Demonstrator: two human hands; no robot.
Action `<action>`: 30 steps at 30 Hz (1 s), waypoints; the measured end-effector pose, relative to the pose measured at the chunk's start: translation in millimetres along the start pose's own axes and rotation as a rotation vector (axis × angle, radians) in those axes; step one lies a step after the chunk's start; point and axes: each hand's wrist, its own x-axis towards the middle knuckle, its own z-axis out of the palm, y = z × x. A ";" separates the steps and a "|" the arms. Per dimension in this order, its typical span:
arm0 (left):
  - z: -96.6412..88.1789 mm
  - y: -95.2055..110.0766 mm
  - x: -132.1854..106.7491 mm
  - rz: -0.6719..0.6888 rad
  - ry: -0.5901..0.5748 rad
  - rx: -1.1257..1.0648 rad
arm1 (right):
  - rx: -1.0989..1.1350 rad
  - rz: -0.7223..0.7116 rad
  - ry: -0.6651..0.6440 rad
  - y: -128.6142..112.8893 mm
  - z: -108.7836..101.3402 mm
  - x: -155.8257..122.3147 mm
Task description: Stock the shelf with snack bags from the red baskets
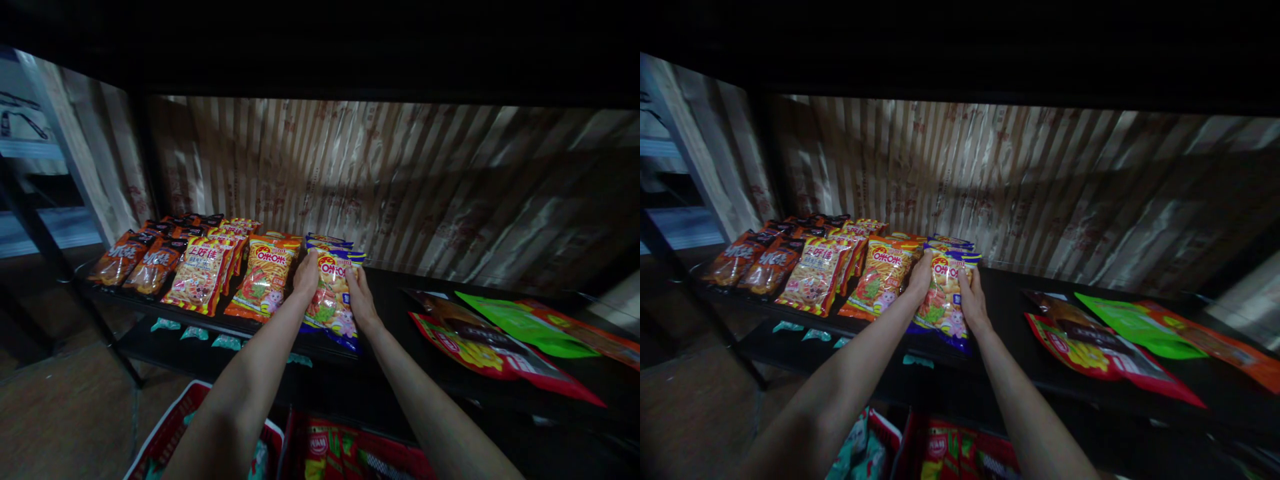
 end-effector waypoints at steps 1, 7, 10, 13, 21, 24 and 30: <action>0.0 -0.8 -0.4 0.001 -0.001 0.000 | -0.002 0.003 -0.007 0.6 -0.4 -0.1; -2.3 1.1 -3.2 -0.014 -0.006 0.023 | -0.029 -0.007 -0.003 1.9 -1.6 -0.6; -3.1 3.1 -5.7 -0.013 0.002 0.023 | -0.069 0.014 0.023 2.0 -0.3 -1.2; -3.4 4.5 -6.8 -0.009 0.004 0.029 | -0.092 0.000 0.039 3.1 0.6 -1.1; -3.1 4.3 -2.5 -0.039 -0.011 0.028 | -0.121 -0.002 0.029 6.6 0.1 2.2; -2.3 3.9 -0.8 -0.047 -0.012 0.028 | -0.114 0.002 0.024 8.0 -0.6 3.0; 1.3 -2.9 4.0 -0.013 -0.025 -0.007 | -0.105 -0.017 0.018 11.3 -0.3 4.5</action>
